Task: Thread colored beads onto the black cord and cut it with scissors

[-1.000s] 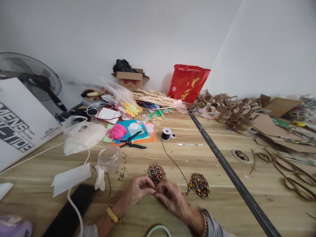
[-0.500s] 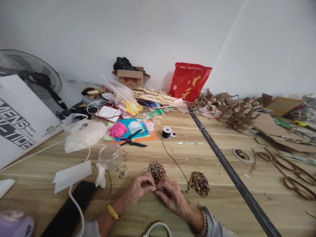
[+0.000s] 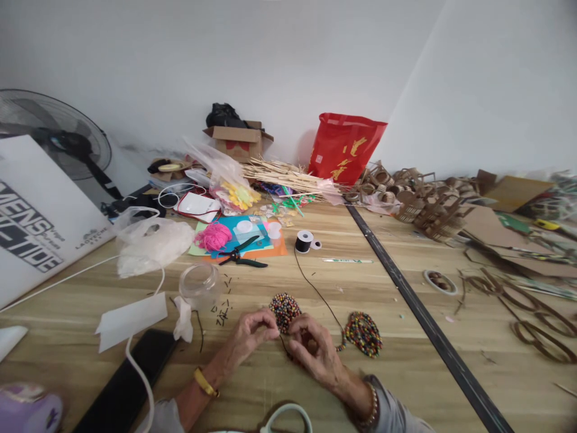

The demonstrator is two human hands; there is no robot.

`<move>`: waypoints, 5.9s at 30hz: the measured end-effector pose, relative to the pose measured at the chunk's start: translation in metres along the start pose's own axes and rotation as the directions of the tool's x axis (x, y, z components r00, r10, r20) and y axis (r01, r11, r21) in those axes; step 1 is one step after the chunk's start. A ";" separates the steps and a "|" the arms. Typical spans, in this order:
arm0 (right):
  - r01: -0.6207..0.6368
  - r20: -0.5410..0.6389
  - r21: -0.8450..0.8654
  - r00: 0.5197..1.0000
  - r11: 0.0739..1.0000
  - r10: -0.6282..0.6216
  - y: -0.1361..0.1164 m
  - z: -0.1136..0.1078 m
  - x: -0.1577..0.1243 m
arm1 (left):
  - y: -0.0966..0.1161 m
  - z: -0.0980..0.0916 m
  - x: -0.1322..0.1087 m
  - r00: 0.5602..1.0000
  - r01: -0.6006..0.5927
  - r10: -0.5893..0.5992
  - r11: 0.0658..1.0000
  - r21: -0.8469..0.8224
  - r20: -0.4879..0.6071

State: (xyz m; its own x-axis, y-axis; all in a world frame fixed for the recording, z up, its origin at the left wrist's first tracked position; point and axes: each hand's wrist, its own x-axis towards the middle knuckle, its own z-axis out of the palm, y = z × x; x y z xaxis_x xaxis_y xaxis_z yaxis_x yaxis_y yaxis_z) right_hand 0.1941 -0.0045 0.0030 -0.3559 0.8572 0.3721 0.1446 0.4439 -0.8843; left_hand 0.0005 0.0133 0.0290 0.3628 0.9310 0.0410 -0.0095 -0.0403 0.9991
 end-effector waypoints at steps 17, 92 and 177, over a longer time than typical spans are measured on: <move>-0.172 0.022 -0.017 0.985 0.985 0.172 0.003 0.006 0.003 | -0.015 0.006 0.001 0.983 -0.174 0.182 0.933 0.315 0.005; -0.189 0.130 -0.307 0.963 0.933 0.238 -0.017 -0.048 0.026 | -0.016 0.025 -0.007 0.976 0.182 -0.182 0.983 0.014 0.118; -0.175 0.387 -0.265 0.881 0.948 0.271 -0.002 -0.068 0.034 | -0.015 0.047 0.039 0.996 0.004 0.001 0.998 0.063 -0.085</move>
State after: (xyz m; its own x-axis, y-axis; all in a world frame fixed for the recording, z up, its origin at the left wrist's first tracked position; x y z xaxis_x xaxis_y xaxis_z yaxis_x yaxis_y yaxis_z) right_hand 0.2442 0.0414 0.0365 -0.6319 0.7748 -0.0209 0.4442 0.3399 -0.8289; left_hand 0.0583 0.0337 0.0151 0.2818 0.9585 0.0423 0.0507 -0.0589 0.9970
